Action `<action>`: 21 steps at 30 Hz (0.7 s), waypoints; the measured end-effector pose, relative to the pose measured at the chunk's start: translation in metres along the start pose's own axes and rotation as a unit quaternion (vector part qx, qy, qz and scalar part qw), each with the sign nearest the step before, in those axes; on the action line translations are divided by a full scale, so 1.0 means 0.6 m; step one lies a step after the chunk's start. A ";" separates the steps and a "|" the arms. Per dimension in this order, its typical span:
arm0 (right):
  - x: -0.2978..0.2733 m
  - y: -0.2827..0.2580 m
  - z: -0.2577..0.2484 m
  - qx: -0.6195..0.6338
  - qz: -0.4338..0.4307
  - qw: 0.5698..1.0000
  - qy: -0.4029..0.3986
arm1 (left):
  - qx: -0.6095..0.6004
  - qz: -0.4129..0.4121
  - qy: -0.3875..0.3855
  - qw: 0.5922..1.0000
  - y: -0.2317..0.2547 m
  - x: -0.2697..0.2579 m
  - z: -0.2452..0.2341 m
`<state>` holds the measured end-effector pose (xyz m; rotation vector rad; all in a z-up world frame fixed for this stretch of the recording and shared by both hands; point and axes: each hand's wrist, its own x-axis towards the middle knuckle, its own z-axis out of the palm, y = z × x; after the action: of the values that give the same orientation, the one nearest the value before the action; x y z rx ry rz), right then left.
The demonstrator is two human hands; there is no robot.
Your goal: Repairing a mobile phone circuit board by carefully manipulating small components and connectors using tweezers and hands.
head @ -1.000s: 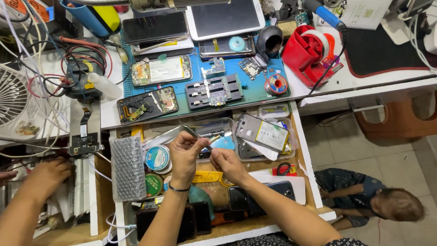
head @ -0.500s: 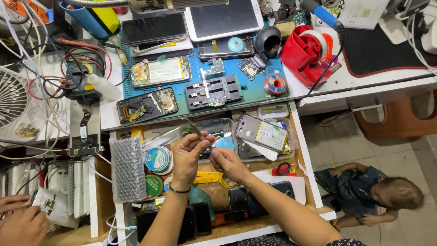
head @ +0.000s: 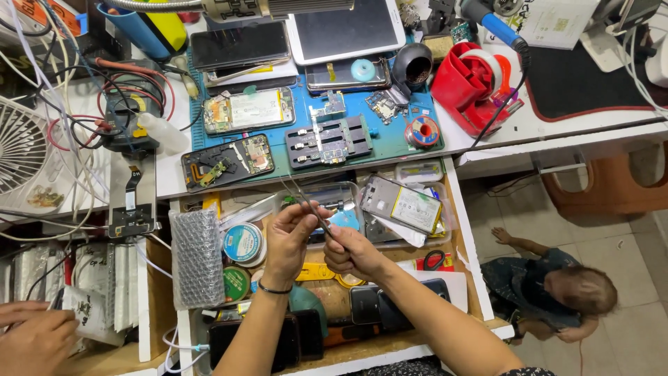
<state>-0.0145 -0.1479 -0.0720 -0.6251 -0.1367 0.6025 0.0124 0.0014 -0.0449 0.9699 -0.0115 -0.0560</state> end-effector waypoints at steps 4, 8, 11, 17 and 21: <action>0.002 0.017 -0.005 -0.089 -0.017 0.996 0.024 | 0.051 0.019 0.029 0.998 -0.022 0.008 -0.032; 0.001 0.020 -0.003 -0.137 -0.058 0.988 0.028 | 0.062 0.017 0.024 0.998 0.000 0.003 -0.014; -0.001 0.021 -0.012 -0.046 -0.019 0.999 -0.009 | 0.004 -0.007 -0.008 1.000 0.006 0.000 -0.002; 0.002 -0.007 0.025 -0.196 -0.059 0.979 0.010 | 0.051 0.017 0.026 0.998 0.003 0.006 -0.020; 0.001 0.012 0.000 -0.228 -0.070 0.970 0.050 | 0.079 -0.002 0.021 0.997 0.016 0.000 0.007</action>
<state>-0.0173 -0.1427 -0.0764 -1.0816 -0.2257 0.4004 0.0124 0.0031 -0.0346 1.1300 0.0255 -0.0395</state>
